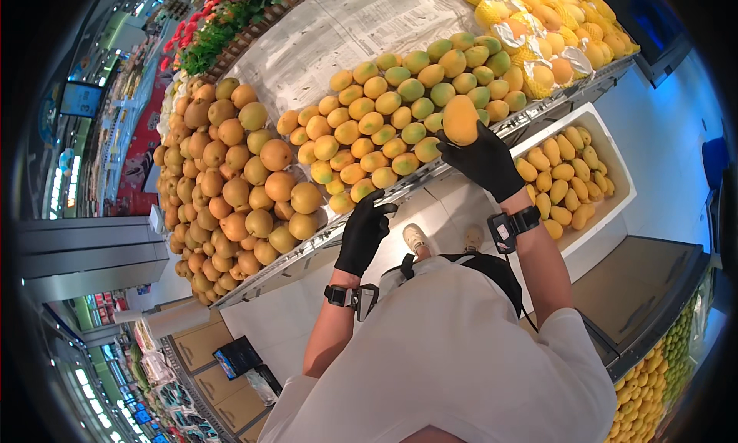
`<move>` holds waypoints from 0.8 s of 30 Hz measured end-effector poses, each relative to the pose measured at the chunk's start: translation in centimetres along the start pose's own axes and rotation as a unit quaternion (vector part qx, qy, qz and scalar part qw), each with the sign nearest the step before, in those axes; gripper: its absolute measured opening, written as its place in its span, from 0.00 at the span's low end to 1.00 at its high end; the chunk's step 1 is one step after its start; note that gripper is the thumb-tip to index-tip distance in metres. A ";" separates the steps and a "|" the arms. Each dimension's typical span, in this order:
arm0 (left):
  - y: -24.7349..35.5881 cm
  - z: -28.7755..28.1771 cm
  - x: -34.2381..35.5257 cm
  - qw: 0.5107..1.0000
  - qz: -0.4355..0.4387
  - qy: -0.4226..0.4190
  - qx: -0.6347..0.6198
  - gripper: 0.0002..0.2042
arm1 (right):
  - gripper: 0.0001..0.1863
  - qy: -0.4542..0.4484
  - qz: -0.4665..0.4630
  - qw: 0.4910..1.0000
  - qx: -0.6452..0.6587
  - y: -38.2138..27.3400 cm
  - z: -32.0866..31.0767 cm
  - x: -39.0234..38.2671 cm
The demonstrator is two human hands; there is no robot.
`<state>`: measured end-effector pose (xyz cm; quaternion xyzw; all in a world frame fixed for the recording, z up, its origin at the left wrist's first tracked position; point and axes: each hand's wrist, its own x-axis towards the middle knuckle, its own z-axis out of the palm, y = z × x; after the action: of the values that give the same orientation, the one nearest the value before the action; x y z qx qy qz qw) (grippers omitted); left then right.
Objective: The person picks mangoes from a display shelf, briefly turns them over in their hands, and places them into a white bin. The person repeats this process for multiple mangoes throughout the clip.
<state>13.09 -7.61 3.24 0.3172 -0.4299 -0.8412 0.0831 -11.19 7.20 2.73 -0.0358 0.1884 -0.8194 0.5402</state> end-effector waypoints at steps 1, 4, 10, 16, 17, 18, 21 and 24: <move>-0.1 0.7 0.1 1.000 0.002 -0.009 0.018 0.16 | 0.24 -0.042 -0.063 0.989 -0.127 -0.3 -2.5 0.0; -0.4 2.4 0.8 0.999 -0.013 -0.015 0.036 0.16 | 0.29 0.000 -0.057 0.994 -0.098 -1.7 -6.2 -0.6; -1.9 4.3 1.7 0.944 0.099 -0.054 0.308 0.20 | 0.29 0.114 -0.140 0.951 -0.249 -5.2 -7.2 -5.0; -2.5 6.2 3.0 0.993 -0.014 -0.088 0.082 0.17 | 0.36 0.222 -0.181 0.854 -0.435 -7.4 -11.8 -10.6; -2.5 6.9 3.0 0.995 -0.048 -0.081 0.036 0.19 | 0.34 0.231 -0.191 0.845 -0.443 -7.6 -12.5 -11.6; -2.8 7.3 3.2 0.994 -0.052 -0.086 0.039 0.19 | 0.33 0.241 -0.200 0.836 -0.450 -7.8 -13.2 -12.6; -3.8 8.1 3.6 0.991 -0.032 -0.100 0.085 0.17 | 0.27 0.278 -0.172 0.837 -0.439 -8.2 -15.3 -15.5; -4.4 8.8 4.0 0.992 -0.048 -0.089 0.081 0.18 | 0.23 0.281 -0.157 0.921 -0.218 -7.7 -17.6 -18.0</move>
<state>5.27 -0.63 1.71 0.2673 -0.4866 -0.8314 -0.0223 -15.12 30.82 -8.31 0.0500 0.4983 -0.8089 0.3080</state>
